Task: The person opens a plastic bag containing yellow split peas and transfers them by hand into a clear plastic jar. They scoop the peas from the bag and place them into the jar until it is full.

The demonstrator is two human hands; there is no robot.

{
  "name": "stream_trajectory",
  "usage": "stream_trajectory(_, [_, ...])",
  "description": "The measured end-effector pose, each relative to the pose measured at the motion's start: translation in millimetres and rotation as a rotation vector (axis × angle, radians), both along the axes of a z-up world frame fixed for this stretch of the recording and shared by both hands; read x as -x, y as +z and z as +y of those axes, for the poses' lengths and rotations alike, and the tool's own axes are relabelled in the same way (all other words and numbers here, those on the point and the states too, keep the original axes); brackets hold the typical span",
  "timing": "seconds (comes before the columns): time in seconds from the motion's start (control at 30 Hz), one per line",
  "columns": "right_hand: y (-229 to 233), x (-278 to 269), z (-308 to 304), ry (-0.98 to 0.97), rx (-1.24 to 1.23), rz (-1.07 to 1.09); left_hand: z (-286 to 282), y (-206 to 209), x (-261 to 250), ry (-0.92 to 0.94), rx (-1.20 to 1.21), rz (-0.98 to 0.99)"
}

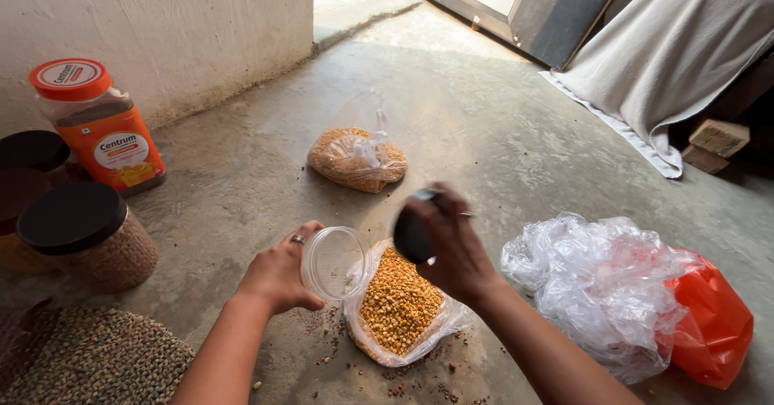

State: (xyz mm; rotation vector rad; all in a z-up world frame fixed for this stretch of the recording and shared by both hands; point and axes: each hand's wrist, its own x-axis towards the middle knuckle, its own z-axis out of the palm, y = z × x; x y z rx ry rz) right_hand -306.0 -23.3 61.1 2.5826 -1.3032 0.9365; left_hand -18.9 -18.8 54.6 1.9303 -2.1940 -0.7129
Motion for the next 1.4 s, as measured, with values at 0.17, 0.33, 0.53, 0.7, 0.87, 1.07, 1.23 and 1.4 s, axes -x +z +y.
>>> stream_trajectory(0.17, [-27.9,56.6,29.9,-0.6,-0.405,-0.814,8.9,-13.2,-10.1,0.084,0.085,0.072])
stream_trajectory(0.33, [-74.5,104.9,20.2,-0.853,-0.476,-0.909,15.7,-24.2,-14.9,0.209,0.053,0.093])
stream_trajectory(0.53, [-119.6,114.4,31.1,-1.082,-0.577,-0.597,22.2,-52.1,-28.7,0.405,0.159,0.301])
stream_trajectory(0.7, [-149.8,117.6,34.1,-1.096,-0.61,-0.362,18.7,-71.0,-24.0,0.476,0.262,0.456])
stream_trajectory(0.87, [-186.9,131.7,32.7,-1.031,-0.55,-0.375,17.5,-75.5,-3.1,0.462,0.368,0.587])
stream_trajectory(1.07, [-161.7,114.2,26.1,-0.997,-0.512,-0.393,25.4,-54.2,3.9,0.463,0.278,0.588])
stream_trajectory(1.23, [-100.5,47.7,15.3,-0.84,-0.336,-0.562,35.9,-29.7,12.1,0.461,0.249,0.562])
stream_trajectory(1.4, [-100.4,-23.4,31.3,-0.524,-0.274,-0.508,41.8,-15.5,16.0,0.306,0.367,0.441])
